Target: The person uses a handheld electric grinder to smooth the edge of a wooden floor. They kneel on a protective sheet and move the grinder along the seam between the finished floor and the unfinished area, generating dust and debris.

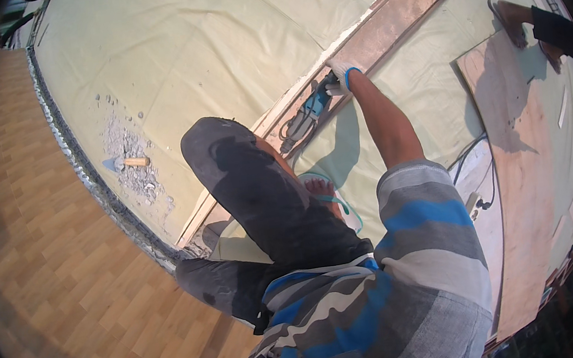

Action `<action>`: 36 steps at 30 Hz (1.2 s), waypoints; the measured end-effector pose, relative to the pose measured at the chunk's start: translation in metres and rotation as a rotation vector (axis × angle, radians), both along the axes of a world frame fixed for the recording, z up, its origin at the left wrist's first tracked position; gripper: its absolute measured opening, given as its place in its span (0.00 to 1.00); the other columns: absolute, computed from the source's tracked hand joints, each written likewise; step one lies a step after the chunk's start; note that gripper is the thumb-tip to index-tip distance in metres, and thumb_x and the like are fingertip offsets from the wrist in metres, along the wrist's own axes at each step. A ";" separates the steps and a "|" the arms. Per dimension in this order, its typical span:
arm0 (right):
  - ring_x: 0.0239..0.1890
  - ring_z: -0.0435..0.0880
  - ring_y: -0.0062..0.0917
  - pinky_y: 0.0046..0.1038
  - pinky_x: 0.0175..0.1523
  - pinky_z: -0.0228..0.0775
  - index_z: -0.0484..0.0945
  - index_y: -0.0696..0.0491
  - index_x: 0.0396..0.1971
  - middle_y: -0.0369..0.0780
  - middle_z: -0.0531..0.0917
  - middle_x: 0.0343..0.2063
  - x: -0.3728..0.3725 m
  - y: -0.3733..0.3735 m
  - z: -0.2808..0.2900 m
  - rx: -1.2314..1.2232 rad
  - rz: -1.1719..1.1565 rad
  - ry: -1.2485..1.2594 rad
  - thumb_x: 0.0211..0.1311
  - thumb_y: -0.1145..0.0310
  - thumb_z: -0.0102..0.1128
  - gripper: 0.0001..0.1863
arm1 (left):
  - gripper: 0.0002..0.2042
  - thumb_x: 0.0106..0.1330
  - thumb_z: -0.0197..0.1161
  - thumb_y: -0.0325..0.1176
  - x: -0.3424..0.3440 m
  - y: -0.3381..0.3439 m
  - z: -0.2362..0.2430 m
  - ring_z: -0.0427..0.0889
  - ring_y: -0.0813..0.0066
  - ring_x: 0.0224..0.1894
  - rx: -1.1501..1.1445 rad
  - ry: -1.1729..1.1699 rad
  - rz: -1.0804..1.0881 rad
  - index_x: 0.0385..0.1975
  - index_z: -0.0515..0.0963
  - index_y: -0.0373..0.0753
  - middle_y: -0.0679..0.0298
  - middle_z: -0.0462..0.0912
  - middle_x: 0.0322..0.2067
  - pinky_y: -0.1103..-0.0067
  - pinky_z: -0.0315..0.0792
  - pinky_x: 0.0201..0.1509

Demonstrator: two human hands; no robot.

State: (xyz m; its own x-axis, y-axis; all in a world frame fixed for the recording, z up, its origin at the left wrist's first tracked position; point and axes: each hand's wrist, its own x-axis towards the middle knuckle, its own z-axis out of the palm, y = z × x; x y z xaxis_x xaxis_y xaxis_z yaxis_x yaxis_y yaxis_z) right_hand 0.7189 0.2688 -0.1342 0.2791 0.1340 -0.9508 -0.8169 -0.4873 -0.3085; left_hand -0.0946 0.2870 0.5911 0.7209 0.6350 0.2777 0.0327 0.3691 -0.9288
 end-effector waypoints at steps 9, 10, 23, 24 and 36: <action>0.29 0.85 0.40 0.50 0.43 0.89 0.67 0.53 0.29 0.42 0.77 0.25 0.004 0.003 -0.048 0.226 -0.439 0.257 0.77 0.60 0.57 0.17 | 0.17 0.81 0.54 0.32 0.004 -0.003 0.016 0.86 0.34 0.54 -0.010 0.008 0.001 0.48 0.87 0.26 0.34 0.87 0.50 0.43 0.79 0.60; 0.28 0.84 0.40 0.49 0.42 0.88 0.66 0.52 0.29 0.42 0.77 0.24 0.003 0.007 -0.046 0.201 -0.436 0.289 0.76 0.62 0.55 0.15 | 0.17 0.81 0.54 0.32 0.003 -0.006 0.016 0.86 0.34 0.54 -0.012 0.004 0.007 0.48 0.87 0.26 0.34 0.87 0.50 0.44 0.79 0.60; 0.26 0.81 0.32 0.40 0.35 0.84 0.68 0.53 0.42 0.44 0.77 0.31 -0.074 -0.006 0.055 0.303 -0.676 0.368 0.71 0.62 0.56 0.11 | 0.17 0.81 0.54 0.31 -0.028 -0.009 0.022 0.87 0.34 0.51 0.034 -0.053 0.009 0.46 0.88 0.26 0.34 0.88 0.48 0.44 0.80 0.59; 0.30 0.85 0.35 0.35 0.35 0.88 0.70 0.56 0.54 0.56 0.83 0.43 -0.081 -0.015 0.065 0.349 -0.666 0.343 0.72 0.64 0.58 0.17 | 0.17 0.81 0.54 0.31 -0.033 -0.010 0.025 0.87 0.34 0.52 0.045 0.018 0.053 0.46 0.88 0.25 0.34 0.88 0.48 0.45 0.80 0.59; 0.36 0.87 0.28 0.36 0.40 0.87 0.72 0.53 0.60 0.48 0.84 0.45 -0.108 -0.035 0.324 0.512 -0.335 -0.138 0.73 0.63 0.63 0.21 | 0.14 0.76 0.62 0.33 -0.042 -0.014 0.034 0.85 0.35 0.51 0.021 -0.021 0.154 0.52 0.84 0.29 0.36 0.85 0.49 0.41 0.80 0.55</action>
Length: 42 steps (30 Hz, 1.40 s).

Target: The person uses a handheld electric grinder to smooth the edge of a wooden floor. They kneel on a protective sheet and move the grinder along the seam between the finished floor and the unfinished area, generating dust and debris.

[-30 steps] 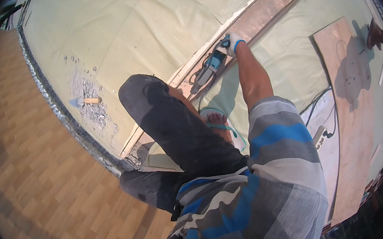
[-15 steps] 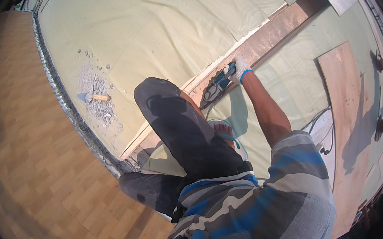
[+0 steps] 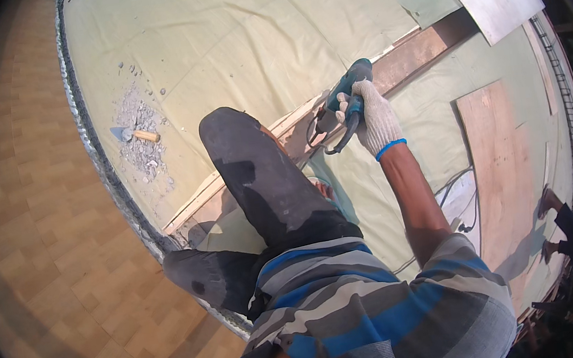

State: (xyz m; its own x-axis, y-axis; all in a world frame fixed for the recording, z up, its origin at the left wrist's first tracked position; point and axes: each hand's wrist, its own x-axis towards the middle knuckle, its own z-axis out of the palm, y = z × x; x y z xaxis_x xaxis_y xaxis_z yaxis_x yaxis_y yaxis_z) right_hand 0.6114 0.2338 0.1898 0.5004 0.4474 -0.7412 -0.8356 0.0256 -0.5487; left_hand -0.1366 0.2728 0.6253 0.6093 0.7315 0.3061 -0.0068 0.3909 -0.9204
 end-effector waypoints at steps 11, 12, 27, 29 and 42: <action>0.26 0.82 0.16 0.20 0.26 0.73 0.82 0.57 0.50 0.38 0.86 0.33 0.004 0.022 0.184 -0.034 0.523 -0.621 0.75 0.54 0.67 0.20 | 0.24 0.84 0.56 0.50 -0.119 -0.006 0.001 0.76 0.55 0.71 0.258 -0.476 0.152 0.72 0.75 0.46 0.58 0.76 0.72 0.53 0.70 0.73; 0.27 0.81 0.16 0.20 0.27 0.72 0.82 0.57 0.49 0.38 0.86 0.33 -0.005 0.026 0.199 -0.064 0.566 -0.675 0.74 0.53 0.67 0.21 | 0.25 0.84 0.55 0.52 -0.125 -0.011 0.001 0.76 0.57 0.73 0.279 -0.511 0.154 0.74 0.74 0.48 0.60 0.76 0.74 0.55 0.69 0.75; 0.24 0.79 0.12 0.18 0.24 0.70 0.85 0.55 0.45 0.34 0.84 0.28 -0.089 0.164 0.279 0.268 1.295 -0.837 0.76 0.49 0.61 0.22 | 0.26 0.83 0.60 0.43 -0.123 -0.017 -0.020 0.67 0.58 0.81 0.266 -0.633 -0.034 0.77 0.71 0.47 0.62 0.68 0.80 0.56 0.61 0.84; 0.23 0.79 0.11 0.17 0.24 0.70 0.85 0.55 0.43 0.33 0.85 0.27 -0.105 0.193 0.276 0.332 1.365 -0.839 0.76 0.49 0.61 0.21 | 0.26 0.82 0.61 0.42 -0.122 -0.011 -0.022 0.67 0.58 0.81 0.263 -0.644 -0.027 0.77 0.71 0.46 0.62 0.68 0.80 0.56 0.60 0.84; 0.22 0.77 0.09 0.14 0.23 0.69 0.84 0.53 0.44 0.29 0.81 0.24 -0.247 0.282 0.258 0.628 1.713 -0.954 0.76 0.42 0.61 0.25 | 0.26 0.79 0.65 0.50 -0.145 -0.004 -0.018 0.74 0.62 0.76 0.263 -0.502 0.051 0.74 0.76 0.53 0.65 0.75 0.76 0.56 0.69 0.78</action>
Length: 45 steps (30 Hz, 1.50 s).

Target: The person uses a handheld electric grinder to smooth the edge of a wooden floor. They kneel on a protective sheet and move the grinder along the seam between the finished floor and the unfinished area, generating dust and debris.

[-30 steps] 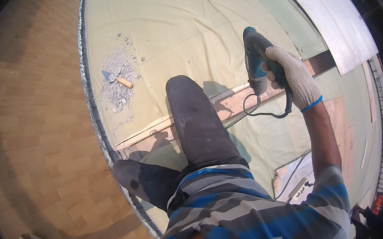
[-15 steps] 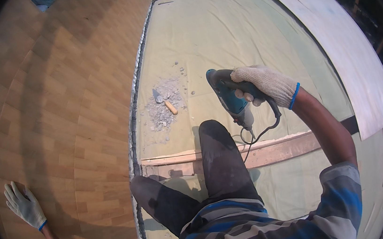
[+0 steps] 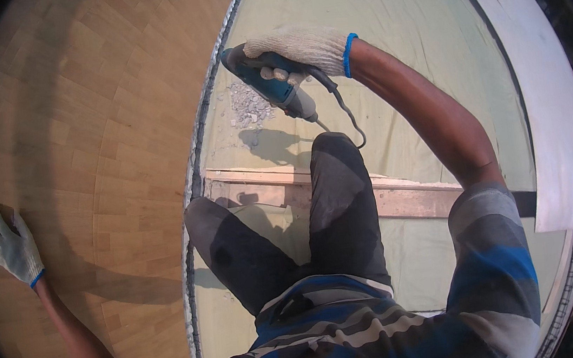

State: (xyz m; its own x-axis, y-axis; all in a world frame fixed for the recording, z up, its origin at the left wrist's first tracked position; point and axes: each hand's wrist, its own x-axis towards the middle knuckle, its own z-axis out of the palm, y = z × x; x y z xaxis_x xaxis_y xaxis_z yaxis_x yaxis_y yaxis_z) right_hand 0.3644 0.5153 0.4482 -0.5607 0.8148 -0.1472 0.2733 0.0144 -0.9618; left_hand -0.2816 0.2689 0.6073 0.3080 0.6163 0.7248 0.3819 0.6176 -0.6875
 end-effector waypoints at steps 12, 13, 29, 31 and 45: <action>0.22 0.81 0.13 0.17 0.22 0.72 0.89 0.55 0.39 0.34 0.88 0.26 -0.092 -0.036 -0.041 -0.128 0.143 0.073 0.73 0.48 0.67 0.22 | 0.26 0.79 0.63 0.56 -0.007 -0.009 0.010 0.76 0.64 0.75 -0.032 -0.141 0.091 0.71 0.80 0.52 0.64 0.80 0.71 0.58 0.69 0.77; 0.22 0.81 0.13 0.18 0.23 0.72 0.88 0.55 0.40 0.34 0.87 0.27 -0.097 -0.040 -0.049 -0.200 0.202 0.076 0.73 0.48 0.67 0.22 | 0.26 0.80 0.63 0.55 -0.005 -0.010 0.010 0.76 0.64 0.75 -0.030 -0.138 0.103 0.71 0.80 0.52 0.64 0.80 0.72 0.58 0.69 0.77; 0.24 0.78 0.18 0.27 0.29 0.74 0.72 0.47 0.77 0.33 0.81 0.27 -0.155 -0.096 -0.248 -0.418 0.596 -0.104 0.73 0.57 0.59 0.34 | 0.27 0.81 0.63 0.43 0.038 -0.007 -0.001 0.68 0.58 0.80 0.050 -0.085 -0.037 0.77 0.71 0.47 0.60 0.69 0.79 0.55 0.64 0.82; 0.25 0.79 0.19 0.28 0.29 0.74 0.72 0.49 0.77 0.33 0.81 0.27 -0.155 -0.101 -0.269 -0.369 0.649 -0.117 0.72 0.57 0.60 0.35 | 0.27 0.81 0.63 0.43 0.032 -0.010 0.000 0.67 0.57 0.81 0.045 -0.090 -0.046 0.78 0.70 0.46 0.60 0.68 0.79 0.55 0.62 0.83; 0.26 0.83 0.22 0.29 0.30 0.78 0.81 0.51 0.59 0.35 0.82 0.27 -0.134 -0.103 -0.316 -0.373 0.798 -0.167 0.70 0.55 0.61 0.23 | 0.27 0.83 0.60 0.45 0.048 -0.011 -0.003 0.67 0.53 0.80 0.033 -0.051 -0.030 0.77 0.70 0.44 0.57 0.68 0.80 0.53 0.62 0.83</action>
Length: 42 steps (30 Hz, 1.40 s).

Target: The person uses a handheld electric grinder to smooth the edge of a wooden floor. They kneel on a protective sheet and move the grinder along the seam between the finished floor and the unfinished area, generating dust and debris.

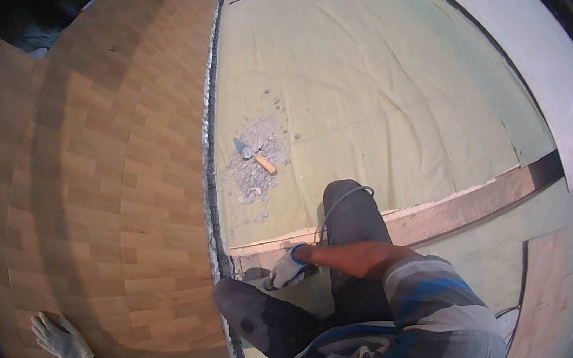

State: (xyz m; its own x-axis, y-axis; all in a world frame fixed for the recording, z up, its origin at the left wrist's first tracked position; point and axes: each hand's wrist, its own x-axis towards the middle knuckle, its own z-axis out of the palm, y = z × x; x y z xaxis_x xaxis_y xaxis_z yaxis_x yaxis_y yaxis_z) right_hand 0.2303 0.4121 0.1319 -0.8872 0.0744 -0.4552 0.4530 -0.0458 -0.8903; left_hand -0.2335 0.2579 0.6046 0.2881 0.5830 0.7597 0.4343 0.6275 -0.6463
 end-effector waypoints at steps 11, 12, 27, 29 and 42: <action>0.26 0.82 0.28 0.40 0.32 0.74 0.85 0.50 0.25 0.36 0.84 0.22 -0.006 0.009 0.005 0.255 0.195 0.005 0.71 0.42 0.60 0.26 | 0.29 0.82 0.61 0.46 -0.004 -0.005 0.004 0.64 0.47 0.81 -0.051 0.030 0.011 0.77 0.69 0.41 0.52 0.66 0.79 0.49 0.58 0.83; 0.26 0.83 0.29 0.40 0.33 0.73 0.86 0.50 0.24 0.36 0.84 0.22 -0.006 0.009 0.004 0.336 0.161 0.056 0.72 0.42 0.60 0.27 | 0.29 0.82 0.61 0.46 -0.001 -0.003 0.004 0.63 0.47 0.81 -0.051 0.028 0.020 0.78 0.68 0.41 0.52 0.66 0.79 0.49 0.58 0.83; 0.41 0.89 0.37 0.42 0.49 0.80 0.93 0.55 0.45 0.42 0.92 0.39 0.009 0.031 -0.018 0.438 -0.018 0.071 0.66 0.37 0.69 0.32 | 0.33 0.84 0.55 0.52 0.050 0.019 -0.001 0.59 0.42 0.82 -0.061 -0.040 0.415 0.81 0.63 0.39 0.44 0.62 0.80 0.46 0.54 0.83; 0.44 0.90 0.38 0.43 0.50 0.80 0.93 0.55 0.47 0.43 0.93 0.42 0.012 0.032 -0.014 0.551 0.017 0.100 0.64 0.36 0.70 0.33 | 0.33 0.84 0.53 0.53 0.057 0.023 0.001 0.59 0.41 0.82 -0.062 -0.054 0.490 0.82 0.62 0.40 0.44 0.61 0.81 0.46 0.54 0.82; 0.52 0.89 0.42 0.45 0.56 0.78 0.90 0.55 0.57 0.47 0.91 0.51 0.012 0.042 -0.009 0.517 0.114 0.109 0.67 0.37 0.67 0.35 | 0.38 0.86 0.45 0.61 0.067 0.027 0.000 0.53 0.39 0.84 -0.051 -0.142 0.703 0.85 0.56 0.41 0.43 0.53 0.84 0.44 0.51 0.83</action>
State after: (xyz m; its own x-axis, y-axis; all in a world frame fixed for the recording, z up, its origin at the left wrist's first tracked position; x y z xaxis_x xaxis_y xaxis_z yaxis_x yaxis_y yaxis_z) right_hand 0.2420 0.4544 0.1228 -0.9429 0.1647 -0.2894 0.3330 0.4553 -0.8258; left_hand -0.1669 0.2851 0.6045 -0.2678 0.6299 0.7291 0.0208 0.7603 -0.6492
